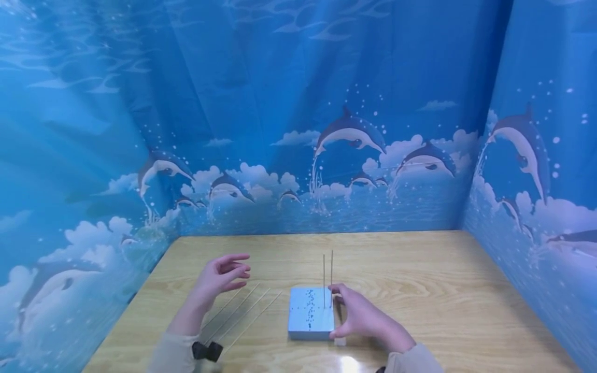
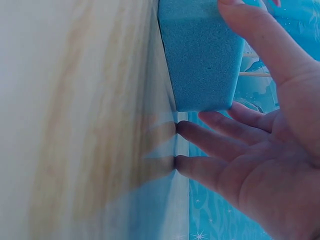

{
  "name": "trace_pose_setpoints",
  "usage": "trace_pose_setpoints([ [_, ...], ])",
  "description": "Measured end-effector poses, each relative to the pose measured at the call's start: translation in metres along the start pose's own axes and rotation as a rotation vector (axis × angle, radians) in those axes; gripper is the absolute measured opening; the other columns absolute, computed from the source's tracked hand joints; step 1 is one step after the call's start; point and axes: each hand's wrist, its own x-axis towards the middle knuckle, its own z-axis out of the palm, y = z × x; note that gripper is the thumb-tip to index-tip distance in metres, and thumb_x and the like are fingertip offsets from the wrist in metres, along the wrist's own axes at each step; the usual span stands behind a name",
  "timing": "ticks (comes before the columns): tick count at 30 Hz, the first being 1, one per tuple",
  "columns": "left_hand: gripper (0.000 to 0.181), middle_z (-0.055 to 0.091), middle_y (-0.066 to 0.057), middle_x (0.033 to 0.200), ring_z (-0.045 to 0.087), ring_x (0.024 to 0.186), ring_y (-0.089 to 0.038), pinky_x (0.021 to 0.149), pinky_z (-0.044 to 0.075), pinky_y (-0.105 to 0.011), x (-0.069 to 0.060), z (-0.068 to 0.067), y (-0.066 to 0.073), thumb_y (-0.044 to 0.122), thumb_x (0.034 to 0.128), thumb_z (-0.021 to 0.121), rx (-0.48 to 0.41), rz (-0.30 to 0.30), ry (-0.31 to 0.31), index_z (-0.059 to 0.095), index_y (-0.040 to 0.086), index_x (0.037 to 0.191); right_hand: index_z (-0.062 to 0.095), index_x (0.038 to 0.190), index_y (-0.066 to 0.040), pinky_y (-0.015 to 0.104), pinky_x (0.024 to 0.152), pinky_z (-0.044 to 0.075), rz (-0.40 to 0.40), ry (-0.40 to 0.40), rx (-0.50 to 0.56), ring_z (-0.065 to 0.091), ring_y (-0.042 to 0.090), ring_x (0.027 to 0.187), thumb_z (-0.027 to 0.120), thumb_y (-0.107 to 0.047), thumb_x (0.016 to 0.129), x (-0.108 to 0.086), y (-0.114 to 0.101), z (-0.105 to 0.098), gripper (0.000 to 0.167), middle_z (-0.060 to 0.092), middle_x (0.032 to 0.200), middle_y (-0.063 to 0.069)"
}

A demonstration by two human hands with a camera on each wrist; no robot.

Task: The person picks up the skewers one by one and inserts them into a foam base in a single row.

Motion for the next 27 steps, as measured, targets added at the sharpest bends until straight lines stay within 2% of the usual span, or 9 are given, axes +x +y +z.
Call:
trace_pose_setpoints([
  [4, 0.039, 0.073, -0.007, 0.1, 0.07, 0.09, -0.017, 0.085, 0.062, -0.038, -0.004, -0.017, -0.007, 0.012, 0.0966, 0.063, 0.026, -0.023, 0.0, 0.056, -0.002, 0.133, 0.037, 0.145, 0.003, 0.061, 0.11, 0.038, 0.006, -0.005, 0.003, 0.052, 0.044, 0.129, 0.093, -0.026, 0.056, 0.0, 0.0, 0.0, 0.109, 0.044, 0.147, 0.026],
  [6, 0.04, 0.073, -0.008, 0.101, 0.07, 0.092, -0.019, 0.085, 0.062, -0.038, -0.006, -0.025, -0.012, 0.012, 0.0972, 0.062, 0.044, -0.027, -0.019, 0.054, -0.004, 0.134, 0.037, 0.145, 0.002, 0.06, 0.111, 0.037, 0.011, -0.005, -0.003, 0.053, 0.043, 0.129, 0.093, -0.026, 0.056, 0.0, 0.001, -0.001, 0.109, 0.044, 0.147, 0.026],
  [8, 0.042, 0.073, -0.011, 0.103, 0.07, 0.094, -0.023, 0.085, 0.062, -0.039, -0.008, -0.032, -0.019, 0.012, 0.0972, 0.062, 0.061, -0.034, -0.032, 0.053, -0.006, 0.134, 0.037, 0.145, 0.002, 0.06, 0.111, 0.037, 0.009, -0.005, -0.004, 0.053, 0.043, 0.129, 0.093, -0.026, 0.056, 0.0, 0.001, -0.001, 0.109, 0.044, 0.147, 0.026],
  [14, 0.043, 0.067, -0.028, 0.114, 0.069, 0.095, -0.026, 0.083, 0.062, -0.039, -0.007, -0.052, -0.039, 0.007, 0.0958, 0.061, 0.088, -0.096, -0.016, 0.05, -0.011, 0.133, 0.038, 0.144, 0.003, 0.059, 0.109, 0.039, -0.019, 0.004, -0.013, 0.053, 0.044, 0.128, 0.092, -0.027, 0.057, 0.001, 0.002, 0.0, 0.107, 0.045, 0.146, 0.027],
  [19, 0.044, 0.065, -0.033, 0.115, 0.069, 0.095, -0.029, 0.084, 0.062, -0.04, -0.008, -0.063, -0.05, 0.003, 0.0936, 0.06, 0.092, -0.109, -0.027, 0.048, -0.013, 0.133, 0.038, 0.144, 0.003, 0.056, 0.11, 0.04, -0.025, 0.016, -0.032, 0.054, 0.042, 0.128, 0.092, -0.027, 0.057, 0.0, 0.004, 0.002, 0.107, 0.045, 0.147, 0.025],
  [27, 0.042, 0.068, -0.029, 0.106, 0.071, 0.089, -0.027, 0.08, 0.063, -0.038, -0.006, -0.073, -0.061, -0.001, 0.0902, 0.063, 0.166, -0.155, -0.007, 0.051, -0.014, 0.129, 0.039, 0.143, 0.003, 0.057, 0.11, 0.04, -0.019, 0.02, -0.037, 0.054, 0.042, 0.128, 0.092, -0.027, 0.055, 0.001, 0.002, 0.001, 0.107, 0.046, 0.147, 0.026],
])
